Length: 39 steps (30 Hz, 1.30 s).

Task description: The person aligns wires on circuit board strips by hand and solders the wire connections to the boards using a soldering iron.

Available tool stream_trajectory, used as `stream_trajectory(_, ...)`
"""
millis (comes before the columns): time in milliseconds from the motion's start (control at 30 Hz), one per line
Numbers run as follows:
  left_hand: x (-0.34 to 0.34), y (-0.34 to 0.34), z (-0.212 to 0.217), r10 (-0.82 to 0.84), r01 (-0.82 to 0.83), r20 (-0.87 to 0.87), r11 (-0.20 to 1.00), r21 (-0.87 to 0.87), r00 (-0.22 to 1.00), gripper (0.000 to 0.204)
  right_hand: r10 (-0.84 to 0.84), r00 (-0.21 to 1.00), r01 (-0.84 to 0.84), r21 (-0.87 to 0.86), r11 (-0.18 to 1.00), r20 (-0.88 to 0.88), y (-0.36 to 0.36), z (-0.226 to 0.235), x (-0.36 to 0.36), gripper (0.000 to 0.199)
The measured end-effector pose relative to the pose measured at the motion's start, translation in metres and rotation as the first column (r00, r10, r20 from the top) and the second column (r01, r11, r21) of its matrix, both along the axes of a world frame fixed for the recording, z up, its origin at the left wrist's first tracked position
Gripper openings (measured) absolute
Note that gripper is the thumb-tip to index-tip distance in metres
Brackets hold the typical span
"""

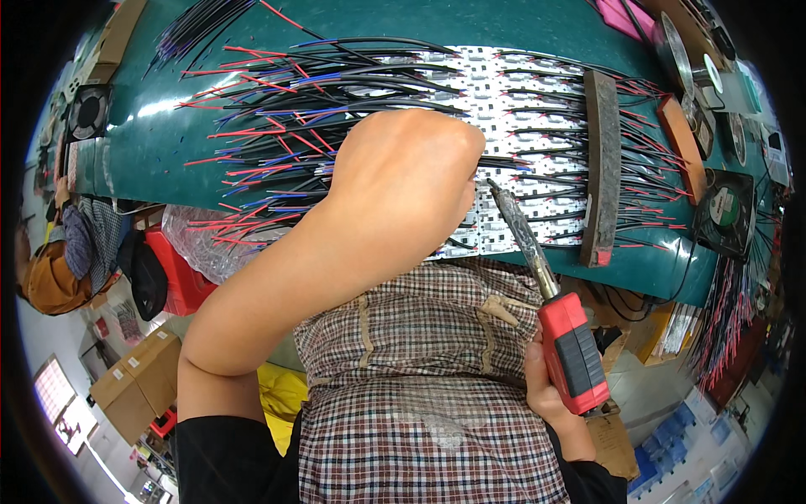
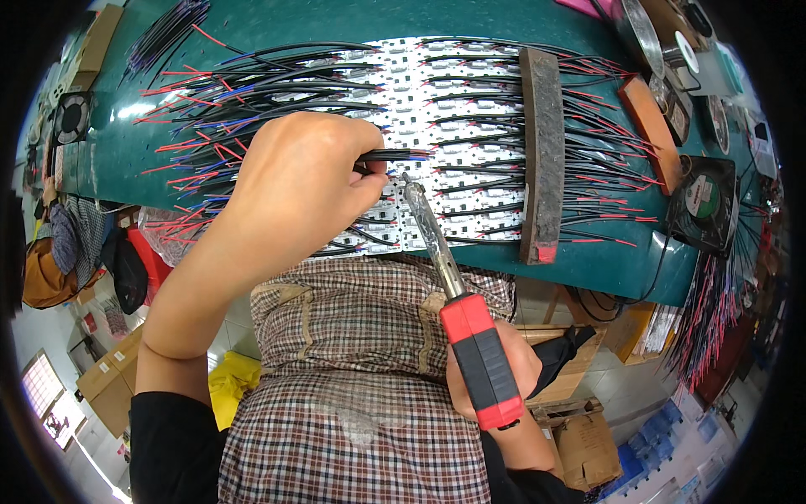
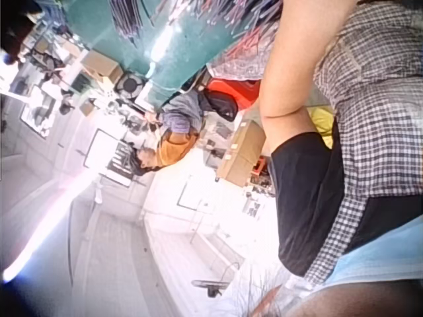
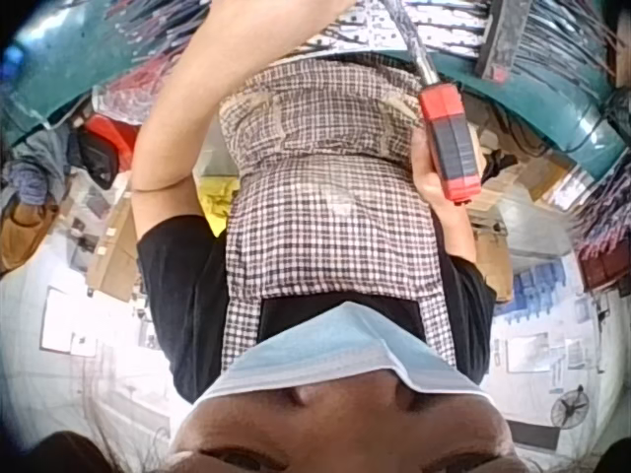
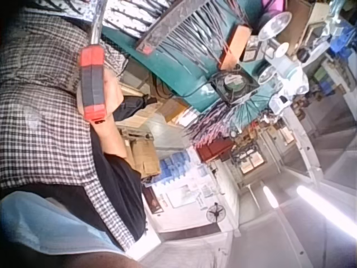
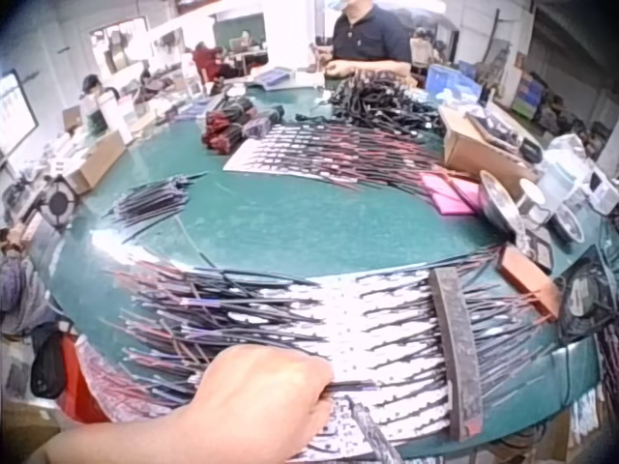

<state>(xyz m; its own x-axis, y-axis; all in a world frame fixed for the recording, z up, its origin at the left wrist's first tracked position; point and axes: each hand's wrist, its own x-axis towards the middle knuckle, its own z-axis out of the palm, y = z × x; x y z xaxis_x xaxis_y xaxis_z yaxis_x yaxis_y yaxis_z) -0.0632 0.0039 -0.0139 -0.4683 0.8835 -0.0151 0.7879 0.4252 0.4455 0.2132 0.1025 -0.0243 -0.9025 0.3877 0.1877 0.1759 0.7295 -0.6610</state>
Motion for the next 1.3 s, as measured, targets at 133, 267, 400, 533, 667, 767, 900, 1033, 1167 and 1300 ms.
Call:
stream_trajectory(133,0.001,0.000,-0.001,0.013,-0.013,-0.001,1.000,-0.023,1.000,0.010,0.024,0.999,-0.021,-0.075,0.997,0.049,0.002,0.002,-0.002,0.027)
stream_trajectory(267,0.005,-0.001,-0.003,0.024,-0.024,-0.022,1.000,0.011,0.999,0.011,-0.018,0.995,0.033,-0.152,0.988,0.099,0.000,0.000,0.001,0.027)
stream_trajectory(400,0.009,-0.002,-0.005,0.021,-0.019,-0.022,0.999,0.049,1.000,0.012,-0.008,0.995,0.023,-0.144,0.989,0.099,0.000,-0.002,-0.003,0.027)
stream_trajectory(533,0.013,-0.003,-0.006,0.012,-0.009,-0.041,0.996,0.090,0.999,0.014,-0.011,0.999,0.017,-0.120,0.993,0.050,-0.001,-0.002,-0.010,0.025)
stream_trajectory(667,0.015,-0.003,-0.005,0.010,-0.006,-0.044,0.995,0.103,0.999,0.014,0.003,1.000,-0.001,-0.130,0.992,0.014,-0.001,-0.003,-0.011,0.025)
stream_trajectory(767,0.015,-0.003,-0.005,0.014,-0.011,-0.028,0.994,0.108,1.000,0.015,0.001,0.999,0.005,-0.139,0.990,0.039,0.000,-0.003,-0.010,0.023)
stream_trajectory(900,0.015,0.000,-0.006,0.000,0.018,-0.107,0.985,0.174,0.994,0.005,0.017,0.996,-0.008,-0.093,0.996,0.093,-0.002,-0.007,0.003,0.020)
stream_trajectory(1033,0.016,-0.002,-0.003,0.022,-0.018,-0.044,0.997,0.080,0.999,0.014,-0.085,0.989,0.102,-0.144,0.984,0.122,0.001,-0.006,0.019,0.021)
stream_trajectory(1167,0.014,-0.002,-0.002,0.012,-0.010,-0.030,0.998,0.067,0.999,0.014,-0.313,0.937,0.332,-0.106,0.937,0.157,0.027,0.006,0.046,0.026)
stream_trajectory(1300,0.013,-0.004,-0.002,0.030,-0.029,-0.028,0.999,0.026,0.999,0.012,-0.302,0.949,0.292,0.114,0.950,0.090,0.076,0.040,0.054,0.018)
